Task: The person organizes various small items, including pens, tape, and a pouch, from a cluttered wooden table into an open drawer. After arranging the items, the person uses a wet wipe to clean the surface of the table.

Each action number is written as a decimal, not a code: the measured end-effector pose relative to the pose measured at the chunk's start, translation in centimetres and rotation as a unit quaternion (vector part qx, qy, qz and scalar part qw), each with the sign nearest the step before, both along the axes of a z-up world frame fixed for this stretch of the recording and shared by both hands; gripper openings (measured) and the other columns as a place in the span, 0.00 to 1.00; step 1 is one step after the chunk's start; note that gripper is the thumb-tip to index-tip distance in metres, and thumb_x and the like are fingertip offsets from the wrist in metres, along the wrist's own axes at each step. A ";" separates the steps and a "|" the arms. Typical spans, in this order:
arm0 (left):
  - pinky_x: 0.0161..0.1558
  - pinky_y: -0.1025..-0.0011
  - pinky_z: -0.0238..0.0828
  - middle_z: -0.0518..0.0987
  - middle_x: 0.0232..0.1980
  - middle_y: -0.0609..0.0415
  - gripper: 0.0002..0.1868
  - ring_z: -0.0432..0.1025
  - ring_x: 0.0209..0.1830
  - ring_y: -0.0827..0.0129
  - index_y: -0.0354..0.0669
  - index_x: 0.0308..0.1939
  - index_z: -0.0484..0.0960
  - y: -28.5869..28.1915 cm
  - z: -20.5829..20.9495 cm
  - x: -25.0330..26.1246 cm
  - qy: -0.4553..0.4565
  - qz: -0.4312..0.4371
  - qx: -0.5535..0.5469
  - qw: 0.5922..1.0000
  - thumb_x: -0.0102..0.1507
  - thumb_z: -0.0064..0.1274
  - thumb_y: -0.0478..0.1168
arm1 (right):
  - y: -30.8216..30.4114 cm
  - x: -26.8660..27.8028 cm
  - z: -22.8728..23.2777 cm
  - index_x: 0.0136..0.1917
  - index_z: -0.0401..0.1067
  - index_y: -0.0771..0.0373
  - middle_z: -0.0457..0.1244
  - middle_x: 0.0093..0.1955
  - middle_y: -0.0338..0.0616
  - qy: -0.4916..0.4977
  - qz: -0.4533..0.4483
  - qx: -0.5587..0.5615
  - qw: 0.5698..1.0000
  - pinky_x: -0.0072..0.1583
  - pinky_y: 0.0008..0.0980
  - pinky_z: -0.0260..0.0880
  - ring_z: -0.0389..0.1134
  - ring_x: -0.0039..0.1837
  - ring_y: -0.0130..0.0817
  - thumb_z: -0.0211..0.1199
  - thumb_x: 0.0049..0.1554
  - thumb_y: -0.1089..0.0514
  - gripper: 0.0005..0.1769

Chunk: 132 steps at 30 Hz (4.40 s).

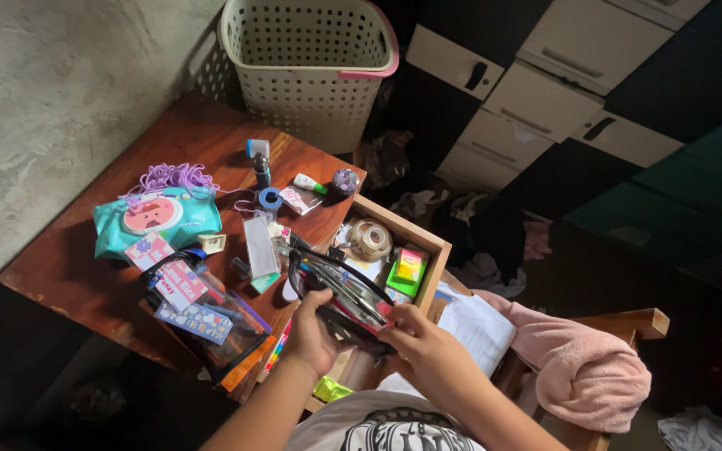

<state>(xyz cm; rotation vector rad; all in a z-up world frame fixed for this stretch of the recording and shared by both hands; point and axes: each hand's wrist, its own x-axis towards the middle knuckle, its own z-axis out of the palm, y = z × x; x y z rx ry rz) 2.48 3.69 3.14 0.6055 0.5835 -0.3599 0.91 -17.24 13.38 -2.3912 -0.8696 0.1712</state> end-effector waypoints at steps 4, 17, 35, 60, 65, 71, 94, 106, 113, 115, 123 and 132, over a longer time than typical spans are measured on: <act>0.42 0.52 0.75 0.83 0.48 0.50 0.32 0.77 0.48 0.58 0.48 0.59 0.76 0.6 0.7 0.2 -0.036 -0.031 0.010 0.999 0.57 0.46 0.60 | 0.2 -0.5 -1.7 0.55 0.78 0.61 0.62 0.60 0.49 0.018 0.000 0.131 0.991 0.52 0.35 0.77 0.74 0.55 0.42 0.70 0.47 0.69 0.21; 0.53 0.77 0.69 0.73 0.60 0.57 0.62 0.69 0.56 0.73 0.57 0.78 0.36 -0.6 3.1 -3.2 -0.359 -0.244 0.163 0.886 0.51 0.62 0.26 | 1.1 0.7 -3.8 0.46 0.77 0.71 0.71 0.41 0.41 0.352 -0.181 0.419 0.817 0.45 0.24 0.72 0.70 0.43 0.24 0.63 0.56 0.73 0.05; 0.36 0.58 0.70 0.82 0.30 0.40 0.24 0.77 0.31 0.51 0.34 0.44 0.82 -1.0 5.6 -2.3 -0.255 -0.225 0.570 0.748 0.71 0.42 0.53 | 4.6 7.1 -2.1 0.35 0.75 0.65 0.67 0.32 0.38 0.236 -0.327 0.153 0.902 0.41 0.33 0.66 0.68 0.37 0.30 0.63 0.56 0.49 0.18; 0.43 0.67 0.67 0.74 0.41 0.49 0.22 0.68 0.38 0.66 0.32 0.39 0.77 6.4 -0.9 0.1 -0.358 -0.059 0.504 0.784 0.73 0.49 0.51 | 0.0 8.5 -6.9 0.70 0.66 0.59 0.67 0.63 0.52 0.169 0.056 0.109 0.978 0.63 0.42 0.64 0.67 0.64 0.47 0.77 0.45 0.57 0.40; 0.44 0.71 0.70 0.81 0.35 0.54 0.22 0.72 0.37 0.70 0.35 0.46 0.81 4.8 -5.6 1.5 -0.195 -0.138 0.483 0.843 0.69 0.50 0.53 | 1.3 6.9 -10.5 0.67 0.69 0.58 0.71 0.54 0.49 0.358 0.078 -0.021 0.930 0.60 0.37 0.70 0.73 0.56 0.40 0.72 0.48 0.55 0.34; 0.56 0.58 0.68 0.73 0.57 0.34 0.34 0.70 0.57 0.46 0.32 0.67 0.67 3.3 -12.8 -2.4 -0.171 -0.125 0.649 0.731 0.60 0.60 0.42 | -1.0 7.7 -23.2 0.65 0.71 0.61 0.72 0.53 0.49 0.409 0.010 -0.048 0.911 0.61 0.37 0.69 0.73 0.57 0.41 0.71 0.49 0.57 0.30; 0.77 0.50 0.31 0.34 0.84 0.41 0.49 0.34 0.83 0.47 0.68 0.81 0.46 3.4 -16.2 -6.6 -0.115 -0.673 0.629 0.371 0.61 0.47 0.73 | 4.2 -2.0 -31.2 0.75 0.58 0.55 0.60 0.67 0.46 0.233 0.047 -0.211 0.948 0.63 0.47 0.67 0.61 0.70 0.48 0.67 0.56 0.51 0.38; 0.61 0.52 0.63 0.77 0.63 0.41 0.40 0.67 0.62 0.49 0.51 0.59 0.77 13.2 -7.1 -7.9 -0.155 -0.173 0.926 0.297 0.40 0.64 0.46 | 5.8 1.1 -26.2 0.61 0.75 0.58 0.68 0.56 0.49 0.324 -0.056 -0.090 0.940 0.60 0.39 0.71 0.72 0.57 0.45 0.66 0.55 0.55 0.20; 0.56 0.54 0.72 0.78 0.55 0.39 0.44 0.74 0.55 0.48 0.37 0.61 0.75 14.3 -15.0 -9.4 0.203 0.050 0.695 0.688 0.49 0.70 0.59 | 5.5 1.6 -24.9 0.57 0.78 0.60 0.73 0.51 0.44 0.374 -0.066 -0.039 0.924 0.55 0.32 0.73 0.75 0.52 0.34 0.65 0.55 0.55 0.17; 0.56 0.56 0.73 0.80 0.53 0.39 0.34 0.76 0.53 0.49 0.35 0.54 0.80 13.7 -15.9 -8.9 0.239 0.075 0.679 0.690 0.55 0.68 0.58 | 5.6 1.9 -23.8 0.56 0.79 0.60 0.73 0.50 0.44 0.350 -0.081 -0.044 0.932 0.56 0.32 0.74 0.75 0.52 0.33 0.64 0.57 0.55 0.15; 0.51 0.57 0.73 0.81 0.48 0.47 0.15 0.76 0.48 0.57 0.38 0.44 0.80 12.7 -14.2 -6.9 0.206 0.192 0.519 0.807 0.58 0.59 0.42 | 7.5 3.8 -16.9 0.58 0.76 0.60 0.72 0.50 0.42 0.327 -0.027 -0.014 0.944 0.52 0.32 0.74 0.74 0.48 0.32 0.63 0.57 0.57 0.16; 0.33 0.62 0.74 0.72 0.30 0.52 0.08 0.69 0.28 0.70 0.35 0.34 0.74 11.5 -5.4 -8.1 0.050 0.129 0.524 0.840 0.56 0.57 0.33 | 8.9 4.6 -12.1 0.58 0.77 0.60 0.72 0.51 0.45 0.294 0.000 0.036 0.955 0.52 0.33 0.75 0.74 0.50 0.33 0.63 0.58 0.58 0.14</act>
